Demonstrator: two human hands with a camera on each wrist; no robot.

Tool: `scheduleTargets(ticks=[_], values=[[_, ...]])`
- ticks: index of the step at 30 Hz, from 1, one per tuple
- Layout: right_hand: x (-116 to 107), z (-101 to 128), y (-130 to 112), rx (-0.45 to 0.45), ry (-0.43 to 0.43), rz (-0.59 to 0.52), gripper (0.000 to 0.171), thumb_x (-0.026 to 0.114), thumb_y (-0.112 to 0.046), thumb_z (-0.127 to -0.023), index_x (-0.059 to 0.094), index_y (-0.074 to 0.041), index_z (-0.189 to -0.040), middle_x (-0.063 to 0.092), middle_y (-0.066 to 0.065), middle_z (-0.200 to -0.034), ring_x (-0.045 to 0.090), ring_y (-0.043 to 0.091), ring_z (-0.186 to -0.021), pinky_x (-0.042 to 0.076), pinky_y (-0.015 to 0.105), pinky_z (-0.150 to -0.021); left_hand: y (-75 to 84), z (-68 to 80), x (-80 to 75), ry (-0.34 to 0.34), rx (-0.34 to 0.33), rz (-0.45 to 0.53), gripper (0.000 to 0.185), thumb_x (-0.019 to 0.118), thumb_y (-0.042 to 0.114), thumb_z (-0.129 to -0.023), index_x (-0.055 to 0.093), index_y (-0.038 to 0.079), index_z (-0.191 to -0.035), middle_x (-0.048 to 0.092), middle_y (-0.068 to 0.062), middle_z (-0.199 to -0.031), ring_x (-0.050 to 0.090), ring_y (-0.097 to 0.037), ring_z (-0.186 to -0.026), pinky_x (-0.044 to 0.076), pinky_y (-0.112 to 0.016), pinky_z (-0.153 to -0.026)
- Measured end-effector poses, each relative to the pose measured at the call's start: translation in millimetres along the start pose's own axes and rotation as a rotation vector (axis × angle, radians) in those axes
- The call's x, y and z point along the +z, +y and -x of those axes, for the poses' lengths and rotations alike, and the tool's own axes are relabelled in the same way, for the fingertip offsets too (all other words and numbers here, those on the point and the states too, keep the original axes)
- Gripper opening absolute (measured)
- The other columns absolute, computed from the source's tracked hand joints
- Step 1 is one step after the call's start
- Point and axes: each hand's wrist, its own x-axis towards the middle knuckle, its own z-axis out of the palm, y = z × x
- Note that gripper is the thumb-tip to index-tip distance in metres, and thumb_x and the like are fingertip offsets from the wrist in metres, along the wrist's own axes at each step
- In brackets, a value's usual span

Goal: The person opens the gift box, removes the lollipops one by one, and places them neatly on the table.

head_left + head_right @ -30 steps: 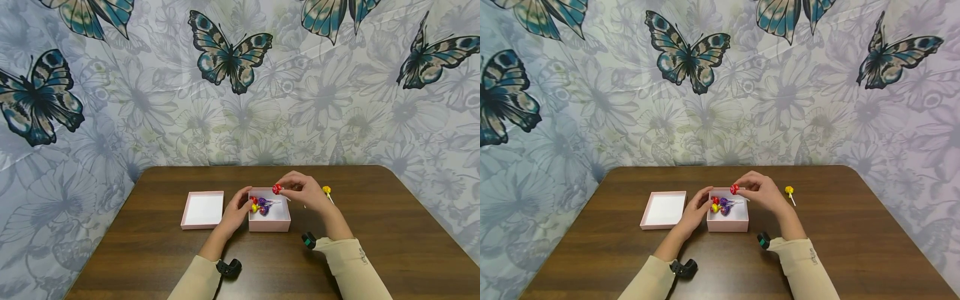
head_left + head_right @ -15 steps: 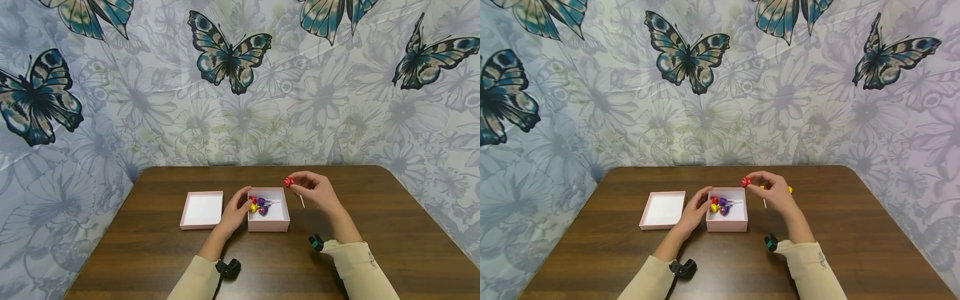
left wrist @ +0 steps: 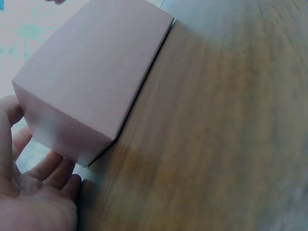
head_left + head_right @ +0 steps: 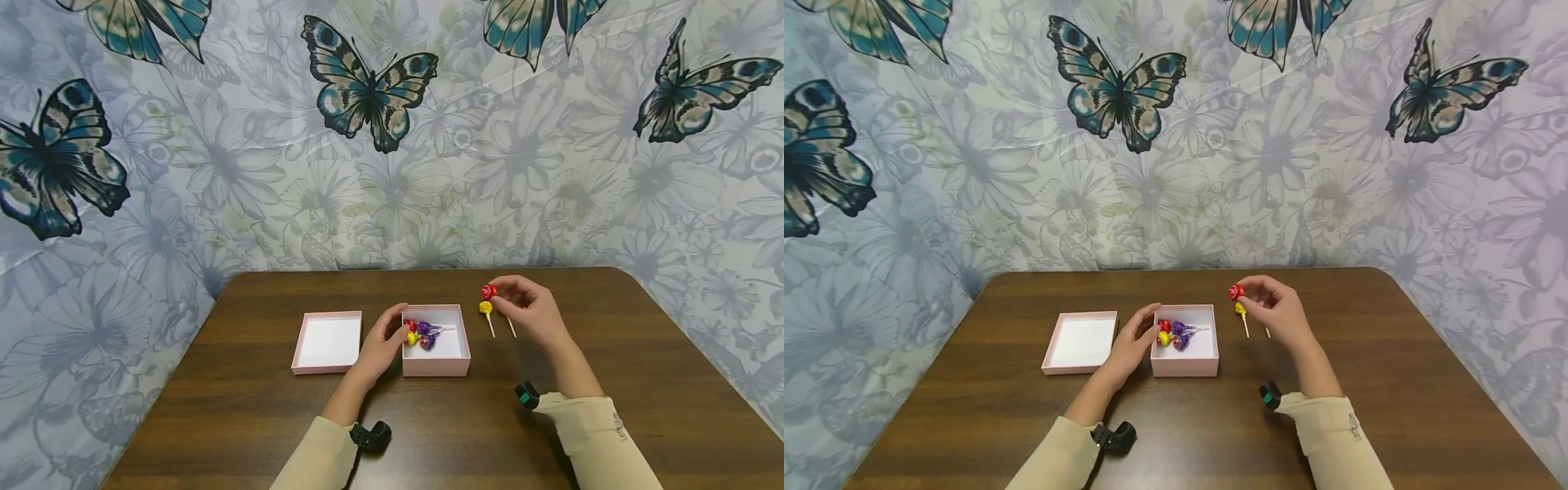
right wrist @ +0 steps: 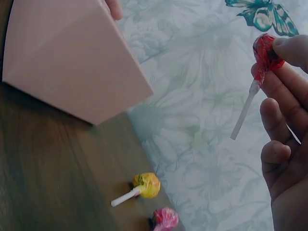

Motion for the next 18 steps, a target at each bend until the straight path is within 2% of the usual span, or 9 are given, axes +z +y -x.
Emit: scheduleTargets(ticks=[3,9,13,18], values=[[-3,1,-2,0.008,0.019,0.006,0.024,0.071,-0.003,-0.090,0.068,-0.001,-0.113,0.071,0.010,-0.085,0.062,0.012,-0.065,0.052,0.027,-0.058,0.1,0.3,-0.4,-0.001,-0.009,-0.010,0.051,0.058,0.030,-0.101,0.044,0.024,-0.149,0.046,-0.006,-0.154,0.042,-0.030,-0.144,0.030,-0.053,-0.121],[-10,7,-16,0.039,0.082,0.084,0.023,0.070,-0.009,-0.092,0.068,0.003,-0.111,0.071,-0.006,-0.085,0.059,0.006,-0.072,0.048,0.021,-0.060,0.8,0.4,-0.3,0.001,-0.041,-0.022,0.050,0.058,0.032,-0.100,0.044,0.031,-0.148,0.044,-0.003,-0.155,0.041,-0.029,-0.145,0.030,-0.052,-0.121],[-17,7,3,0.067,0.112,0.052,0.028,0.070,-0.011,-0.093,0.065,0.003,-0.116,0.071,-0.017,-0.088,0.060,0.006,-0.073,0.049,0.020,-0.059,0.4,-0.1,-1.0,-0.004,-0.030,-0.020,0.050,0.057,0.030,-0.101,0.043,0.028,-0.149,0.044,-0.005,-0.156,0.041,-0.030,-0.145,0.031,-0.053,-0.121],[-26,4,31,0.063,0.150,0.007,0.034,0.069,-0.008,-0.093,0.061,0.004,-0.124,0.070,-0.025,-0.092,0.062,0.003,-0.076,0.050,0.015,-0.065,0.3,-0.5,-1.3,-0.007,-0.017,-0.015,0.050,0.056,0.029,-0.102,0.043,0.025,-0.150,0.044,-0.007,-0.156,0.041,-0.032,-0.145,0.030,-0.054,-0.121]])
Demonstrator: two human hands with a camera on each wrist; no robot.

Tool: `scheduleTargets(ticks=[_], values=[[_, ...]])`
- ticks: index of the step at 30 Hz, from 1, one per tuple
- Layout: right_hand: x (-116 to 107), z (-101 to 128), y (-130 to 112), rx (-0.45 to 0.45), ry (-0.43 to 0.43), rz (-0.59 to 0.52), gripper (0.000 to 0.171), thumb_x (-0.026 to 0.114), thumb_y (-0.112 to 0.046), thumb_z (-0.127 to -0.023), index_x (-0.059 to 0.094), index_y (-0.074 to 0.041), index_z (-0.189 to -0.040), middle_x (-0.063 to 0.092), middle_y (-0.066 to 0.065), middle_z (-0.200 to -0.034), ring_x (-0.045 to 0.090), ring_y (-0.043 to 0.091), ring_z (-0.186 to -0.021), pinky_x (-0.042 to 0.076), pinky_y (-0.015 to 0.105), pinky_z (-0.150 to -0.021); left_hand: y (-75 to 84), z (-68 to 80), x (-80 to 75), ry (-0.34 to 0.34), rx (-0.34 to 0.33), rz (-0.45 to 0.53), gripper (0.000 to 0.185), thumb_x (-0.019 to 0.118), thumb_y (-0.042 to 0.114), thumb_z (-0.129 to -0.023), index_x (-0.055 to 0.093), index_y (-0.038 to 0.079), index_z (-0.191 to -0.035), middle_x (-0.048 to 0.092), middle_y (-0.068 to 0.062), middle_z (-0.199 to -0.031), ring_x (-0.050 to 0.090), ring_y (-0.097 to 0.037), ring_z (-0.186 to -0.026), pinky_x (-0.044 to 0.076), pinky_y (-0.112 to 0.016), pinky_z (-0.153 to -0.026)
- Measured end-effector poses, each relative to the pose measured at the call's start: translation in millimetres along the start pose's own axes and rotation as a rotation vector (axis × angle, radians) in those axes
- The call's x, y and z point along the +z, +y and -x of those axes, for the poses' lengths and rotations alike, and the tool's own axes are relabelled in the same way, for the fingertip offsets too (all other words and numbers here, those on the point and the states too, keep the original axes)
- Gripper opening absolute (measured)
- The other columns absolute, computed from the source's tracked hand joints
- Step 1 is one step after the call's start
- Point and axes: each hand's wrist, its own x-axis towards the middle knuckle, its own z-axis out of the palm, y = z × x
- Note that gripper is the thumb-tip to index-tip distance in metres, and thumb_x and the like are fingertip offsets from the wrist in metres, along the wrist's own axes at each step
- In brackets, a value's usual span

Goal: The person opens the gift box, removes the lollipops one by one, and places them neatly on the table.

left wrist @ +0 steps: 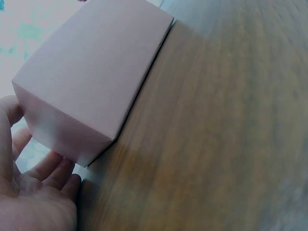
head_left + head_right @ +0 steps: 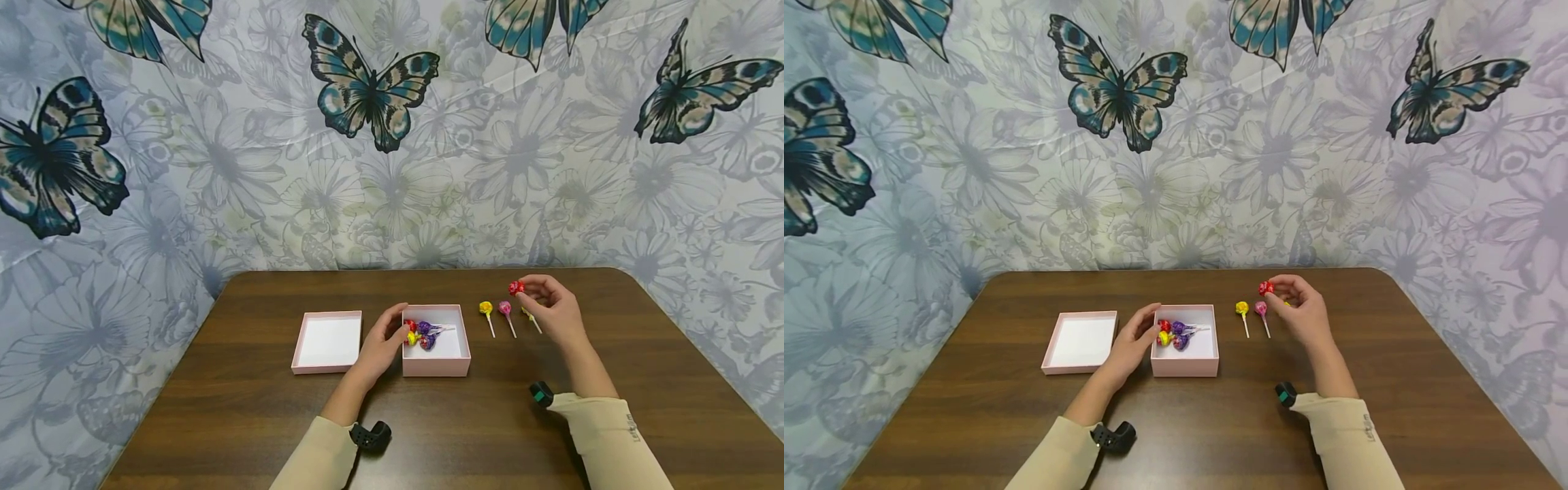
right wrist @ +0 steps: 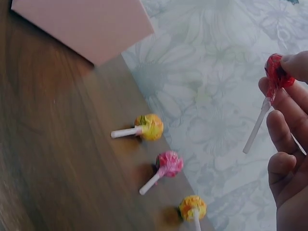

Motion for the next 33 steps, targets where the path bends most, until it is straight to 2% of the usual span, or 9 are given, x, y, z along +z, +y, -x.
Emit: scheduleTargets(ticks=[2,5,9,12,17,20,27,33], values=[[-2,1,-3,0.000,0.008,0.004,0.037,0.069,-0.008,-0.093,0.060,0.003,-0.127,0.070,-0.025,-0.093,0.062,0.002,-0.079,0.050,0.014,-0.067,0.0,0.9,0.1,0.003,-0.001,0.004,0.049,0.057,0.030,-0.102,0.044,0.027,-0.149,0.044,-0.007,-0.156,0.041,-0.032,-0.145,0.030,-0.054,-0.121],[-5,4,-12,0.012,0.012,0.054,0.040,0.068,-0.013,-0.095,0.060,0.001,-0.131,0.070,-0.026,-0.095,0.061,0.001,-0.081,0.049,0.014,-0.069,15.5,7.9,-1.8,-0.006,-0.010,0.010,0.049,0.056,0.026,-0.102,0.044,0.024,-0.149,0.043,-0.011,-0.156,0.040,-0.034,-0.145,0.030,-0.055,-0.121],[-11,2,-5,0.032,0.013,0.127,0.038,0.068,-0.022,-0.096,0.064,-0.004,-0.130,0.069,-0.028,-0.094,0.061,0.000,-0.080,0.048,0.015,-0.067,36.3,16.4,-5.1,-0.028,-0.022,0.014,0.050,0.055,0.018,-0.103,0.042,0.015,-0.150,0.042,-0.017,-0.155,0.040,-0.038,-0.144,0.030,-0.055,-0.121],[-16,-1,8,0.053,0.026,0.143,0.037,0.068,-0.027,-0.096,0.067,-0.009,-0.128,0.069,-0.029,-0.092,0.062,-0.002,-0.080,0.047,0.016,-0.064,28.8,12.4,-4.3,-0.028,-0.026,0.017,0.050,0.055,0.018,-0.102,0.042,0.015,-0.151,0.042,-0.016,-0.156,0.040,-0.037,-0.145,0.030,-0.054,-0.121],[-25,4,19,0.093,0.041,0.157,0.040,0.066,-0.032,-0.096,0.066,-0.009,-0.129,0.068,-0.029,-0.092,0.062,-0.004,-0.082,0.049,0.014,-0.065,6.2,2.5,0.2,-0.008,-0.017,0.030,0.050,0.056,0.021,-0.102,0.042,0.022,-0.150,0.042,-0.013,-0.156,0.039,-0.035,-0.145,0.028,-0.055,-0.121],[-29,9,27,0.125,0.052,0.160,0.041,0.065,-0.031,-0.097,0.064,-0.008,-0.130,0.067,-0.030,-0.092,0.063,-0.005,-0.083,0.052,0.011,-0.069,-0.8,1.2,0.9,-0.006,-0.009,0.023,0.049,0.057,0.024,-0.102,0.044,0.025,-0.149,0.044,-0.010,-0.155,0.041,-0.033,-0.144,0.029,-0.054,-0.121],[-42,11,41,0.135,0.066,0.208,0.040,0.063,-0.030,-0.099,0.063,-0.004,-0.129,0.064,-0.032,-0.089,0.063,-0.012,-0.081,0.053,0.009,-0.071,-3.3,0.5,-0.5,0.001,0.007,0.016,0.050,0.057,0.027,-0.101,0.044,0.023,-0.149,0.047,-0.007,-0.152,0.043,-0.031,-0.143,0.031,-0.054,-0.121],[-54,5,52,0.165,0.047,0.396,0.041,0.061,-0.040,-0.099,0.066,-0.011,-0.127,0.057,-0.039,-0.085,0.055,-0.019,-0.079,0.047,0.008,-0.067,-1.1,0.0,-0.3,0.002,-0.003,0.016,0.049,0.057,0.026,-0.101,0.044,0.026,-0.149,0.046,-0.007,-0.154,0.041,-0.031,-0.145,0.030,-0.053,-0.121]])
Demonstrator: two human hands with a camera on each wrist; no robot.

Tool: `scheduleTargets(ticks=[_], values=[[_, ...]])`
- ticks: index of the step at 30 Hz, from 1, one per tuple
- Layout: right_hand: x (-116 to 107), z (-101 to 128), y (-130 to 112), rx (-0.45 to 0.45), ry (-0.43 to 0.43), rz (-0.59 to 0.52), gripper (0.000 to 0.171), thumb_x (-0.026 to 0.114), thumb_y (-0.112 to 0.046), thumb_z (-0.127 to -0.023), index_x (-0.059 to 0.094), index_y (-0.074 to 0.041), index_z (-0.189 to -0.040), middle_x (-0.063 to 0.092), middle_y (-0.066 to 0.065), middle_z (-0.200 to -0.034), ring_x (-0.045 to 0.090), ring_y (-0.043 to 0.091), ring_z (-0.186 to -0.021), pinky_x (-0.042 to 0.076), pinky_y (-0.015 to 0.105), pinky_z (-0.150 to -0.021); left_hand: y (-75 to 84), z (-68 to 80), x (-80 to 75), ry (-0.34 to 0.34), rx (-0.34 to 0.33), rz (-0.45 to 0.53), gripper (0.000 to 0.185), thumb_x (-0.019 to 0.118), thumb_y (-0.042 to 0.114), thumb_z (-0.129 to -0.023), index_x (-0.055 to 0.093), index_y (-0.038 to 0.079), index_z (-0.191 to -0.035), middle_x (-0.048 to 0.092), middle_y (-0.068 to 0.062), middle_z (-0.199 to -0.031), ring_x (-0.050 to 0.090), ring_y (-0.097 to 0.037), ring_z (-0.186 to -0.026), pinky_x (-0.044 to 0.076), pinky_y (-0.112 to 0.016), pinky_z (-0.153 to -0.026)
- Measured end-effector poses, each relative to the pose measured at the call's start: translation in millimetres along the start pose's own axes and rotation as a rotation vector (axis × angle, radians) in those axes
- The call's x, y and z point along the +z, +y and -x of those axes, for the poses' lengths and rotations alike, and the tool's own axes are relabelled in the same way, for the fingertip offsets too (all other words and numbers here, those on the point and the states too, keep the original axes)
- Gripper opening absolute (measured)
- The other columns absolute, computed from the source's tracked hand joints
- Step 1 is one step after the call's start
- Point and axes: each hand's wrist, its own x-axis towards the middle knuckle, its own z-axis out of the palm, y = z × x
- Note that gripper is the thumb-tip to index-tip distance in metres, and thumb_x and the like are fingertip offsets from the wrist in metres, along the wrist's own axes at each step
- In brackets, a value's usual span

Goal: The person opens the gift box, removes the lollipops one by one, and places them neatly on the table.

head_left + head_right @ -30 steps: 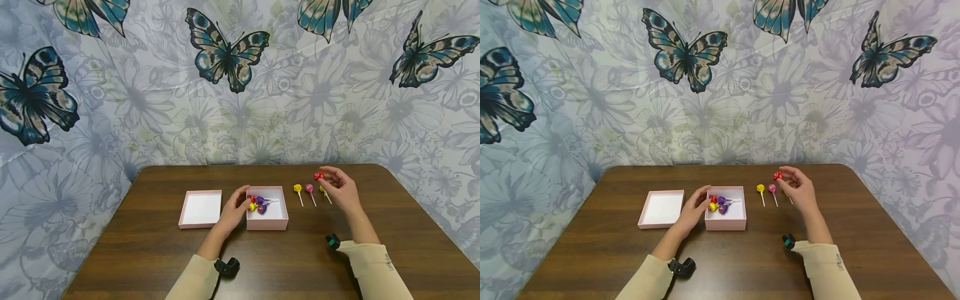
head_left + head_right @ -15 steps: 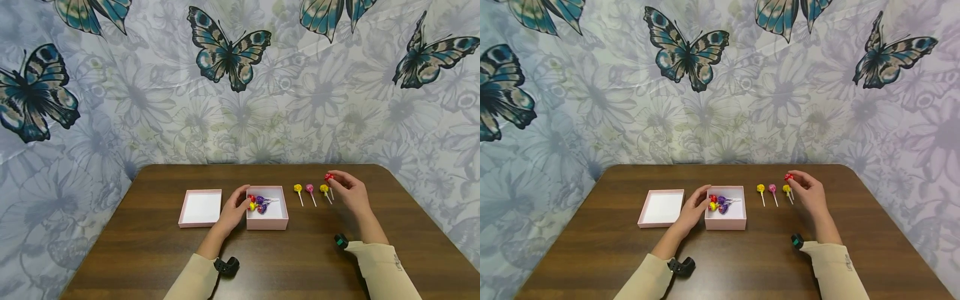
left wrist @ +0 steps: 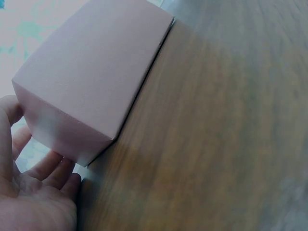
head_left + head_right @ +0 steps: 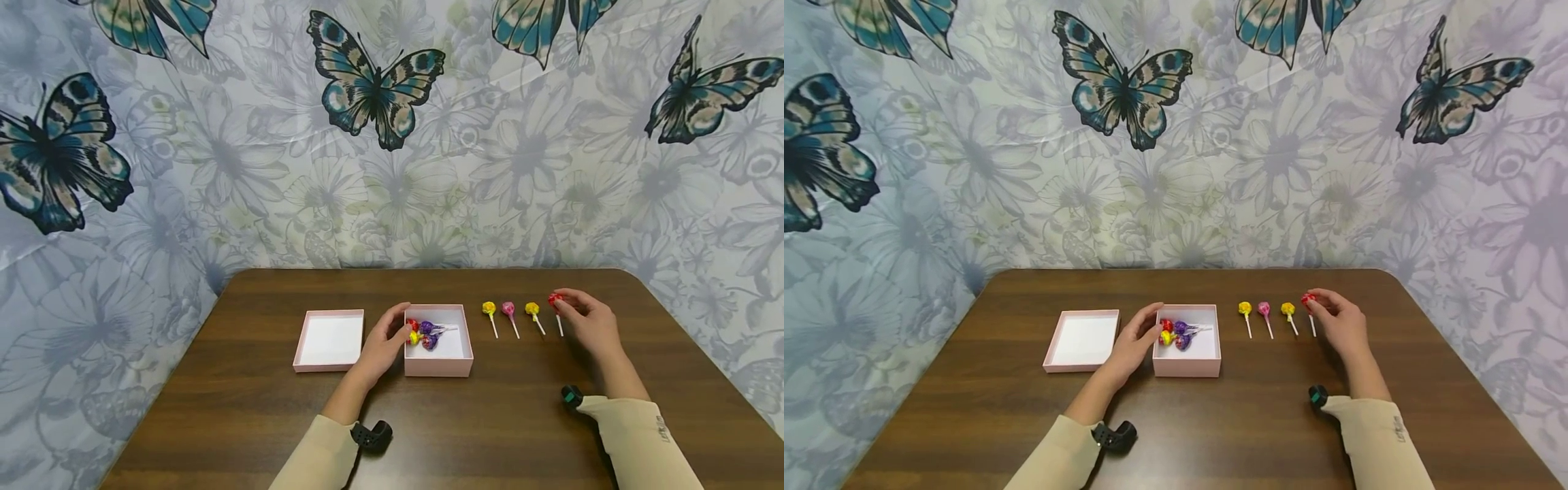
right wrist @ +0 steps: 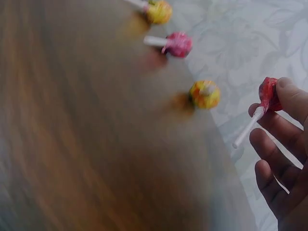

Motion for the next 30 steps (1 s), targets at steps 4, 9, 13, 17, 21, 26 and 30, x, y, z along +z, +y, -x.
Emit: scheduleTargets(ticks=[4,9,13,17,21,26,30], values=[[-2,-5,4,-0.001,0.005,0.103,0.040,0.060,-0.043,-0.098,0.068,-0.014,-0.125,0.060,-0.032,-0.085,0.051,-0.015,-0.076,0.045,0.015,-0.064,0.5,-0.5,0.2,0.004,-0.006,-0.005,0.049,0.057,0.028,-0.101,0.044,0.027,-0.149,0.046,-0.006,-0.154,0.041,-0.030,-0.145,0.031,-0.053,-0.121],[-3,-8,8,0.001,0.008,0.164,0.040,0.059,-0.043,-0.099,0.068,-0.013,-0.125,0.074,0.004,-0.098,0.047,-0.013,-0.074,0.043,0.020,-0.065,1.4,-0.7,0.5,0.003,-0.008,-0.013,0.050,0.057,0.028,-0.101,0.044,0.025,-0.150,0.047,-0.006,-0.153,0.043,-0.029,-0.144,0.032,-0.053,-0.120],[-2,-10,12,0.013,-0.012,0.172,0.041,0.059,-0.042,-0.100,0.068,-0.011,-0.125,0.073,0.016,-0.107,0.043,-0.020,-0.075,0.043,0.024,-0.071,1.6,-0.3,1.2,0.005,-0.021,-0.021,0.050,0.057,0.027,-0.101,0.044,0.027,-0.149,0.047,-0.004,-0.153,0.043,-0.028,-0.144,0.032,-0.052,-0.120],[0,-13,18,0.035,-0.031,0.184,0.042,0.058,-0.043,-0.099,0.068,-0.011,-0.124,0.074,0.013,-0.107,0.051,-0.011,-0.081,0.043,0.029,-0.075,0.0,-0.9,1.3,0.005,-0.021,-0.020,0.050,0.057,0.029,-0.101,0.044,0.028,-0.149,0.047,-0.004,-0.153,0.043,-0.028,-0.143,0.032,-0.052,-0.120],[2,-16,23,0.042,-0.069,0.203,0.043,0.057,-0.043,-0.100,0.067,-0.009,-0.123,0.071,0.019,-0.111,0.062,0.023,-0.095,0.042,0.034,-0.076,-1.3,-1.8,1.1,0.000,-0.001,-0.020,0.050,0.056,0.031,-0.101,0.044,0.026,-0.150,0.047,-0.005,-0.153,0.044,-0.029,-0.143,0.033,-0.053,-0.120],[2,-20,28,0.056,-0.111,0.211,0.044,0.055,-0.043,-0.101,0.066,-0.006,-0.124,0.067,0.026,-0.120,0.059,0.043,-0.107,0.044,0.044,-0.080,-1.1,-2.2,1.7,-0.004,0.012,-0.023,0.050,0.056,0.029,-0.102,0.043,0.023,-0.150,0.047,-0.007,-0.153,0.043,-0.031,-0.142,0.032,-0.054,-0.120],[3,-23,30,0.076,-0.137,0.209,0.047,0.053,-0.046,-0.102,0.066,-0.007,-0.125,0.066,0.026,-0.122,0.057,0.045,-0.111,0.045,0.053,-0.086,-0.2,-1.7,1.4,-0.004,0.008,-0.020,0.050,0.055,0.027,-0.102,0.043,0.024,-0.150,0.046,-0.007,-0.154,0.042,-0.030,-0.144,0.032,-0.053,-0.120]])
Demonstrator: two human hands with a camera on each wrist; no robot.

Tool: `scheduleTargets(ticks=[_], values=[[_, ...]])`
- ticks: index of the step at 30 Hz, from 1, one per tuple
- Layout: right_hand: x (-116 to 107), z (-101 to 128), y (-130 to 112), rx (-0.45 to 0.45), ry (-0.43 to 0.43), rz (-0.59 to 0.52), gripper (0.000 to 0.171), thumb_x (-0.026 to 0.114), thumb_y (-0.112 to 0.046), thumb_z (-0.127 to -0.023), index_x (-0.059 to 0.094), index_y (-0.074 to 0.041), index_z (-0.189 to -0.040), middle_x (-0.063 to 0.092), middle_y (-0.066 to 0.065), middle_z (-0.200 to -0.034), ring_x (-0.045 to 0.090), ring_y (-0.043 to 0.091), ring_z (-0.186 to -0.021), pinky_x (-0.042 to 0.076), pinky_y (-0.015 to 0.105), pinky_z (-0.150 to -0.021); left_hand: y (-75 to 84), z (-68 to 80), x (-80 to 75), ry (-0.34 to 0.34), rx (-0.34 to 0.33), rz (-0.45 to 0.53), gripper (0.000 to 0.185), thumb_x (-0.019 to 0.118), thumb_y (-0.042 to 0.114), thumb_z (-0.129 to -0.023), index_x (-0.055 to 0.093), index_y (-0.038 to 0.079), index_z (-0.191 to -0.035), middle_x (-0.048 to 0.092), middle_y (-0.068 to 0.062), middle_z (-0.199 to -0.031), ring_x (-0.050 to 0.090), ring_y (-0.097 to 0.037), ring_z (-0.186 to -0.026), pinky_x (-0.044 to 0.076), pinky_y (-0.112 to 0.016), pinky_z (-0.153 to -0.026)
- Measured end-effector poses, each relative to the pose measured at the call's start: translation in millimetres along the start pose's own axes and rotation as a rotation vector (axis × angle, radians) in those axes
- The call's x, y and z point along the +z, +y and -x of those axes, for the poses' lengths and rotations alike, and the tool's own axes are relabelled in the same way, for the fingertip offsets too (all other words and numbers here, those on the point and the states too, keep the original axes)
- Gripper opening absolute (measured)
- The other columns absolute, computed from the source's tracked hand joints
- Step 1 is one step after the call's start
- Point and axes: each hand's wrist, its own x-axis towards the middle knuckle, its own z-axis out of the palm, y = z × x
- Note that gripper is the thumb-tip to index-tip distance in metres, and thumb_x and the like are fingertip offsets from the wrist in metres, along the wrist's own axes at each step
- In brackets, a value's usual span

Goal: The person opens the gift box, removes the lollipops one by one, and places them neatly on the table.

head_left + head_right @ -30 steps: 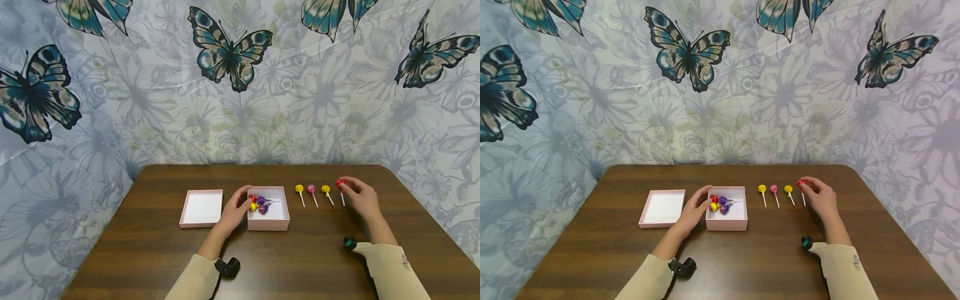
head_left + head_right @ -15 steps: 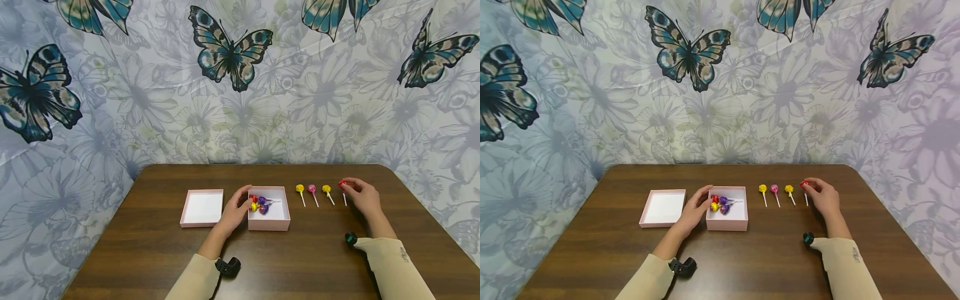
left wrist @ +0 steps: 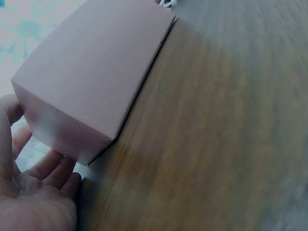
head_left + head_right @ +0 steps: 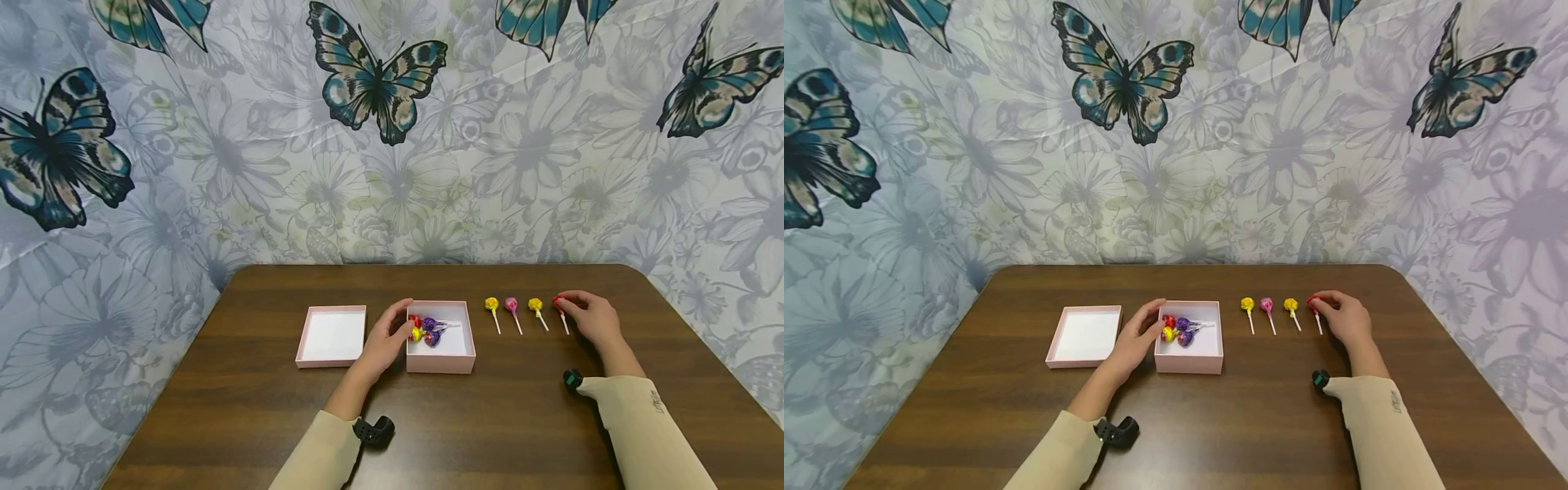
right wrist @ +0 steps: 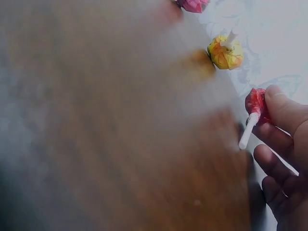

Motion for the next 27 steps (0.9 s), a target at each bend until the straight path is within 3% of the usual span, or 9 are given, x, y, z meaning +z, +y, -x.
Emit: scheduleTargets(ticks=[3,10,27], values=[[0,-2,-2,0.014,-0.015,-0.004,0.049,0.053,-0.048,-0.101,0.066,-0.008,-0.126,0.066,0.026,-0.124,0.056,0.046,-0.114,0.044,0.057,-0.090,1.3,0.3,-0.4,0.005,0.001,0.005,0.049,0.056,0.027,-0.102,0.044,0.025,-0.150,0.046,-0.006,-0.154,0.043,-0.030,-0.143,0.032,-0.053,-0.120],[2,-5,-3,0.022,-0.013,-0.012,0.051,0.054,-0.050,-0.100,0.067,-0.008,-0.126,0.063,0.027,-0.129,0.052,0.050,-0.120,0.041,0.061,-0.095,39.5,16.3,-5.2,-0.023,-0.026,0.025,0.049,0.055,0.018,-0.102,0.043,0.017,-0.150,0.044,-0.014,-0.155,0.041,-0.035,-0.144,0.031,-0.054,-0.120],[4,-3,1,0.033,-0.023,-0.048,0.056,0.053,-0.052,-0.100,0.062,-0.008,-0.132,0.060,0.027,-0.133,0.051,0.048,-0.122,0.040,0.060,-0.098,41.5,16.8,-4.0,-0.015,-0.049,0.023,0.048,0.056,0.018,-0.102,0.045,0.020,-0.148,0.044,-0.013,-0.155,0.040,-0.034,-0.145,0.030,-0.053,-0.121]])
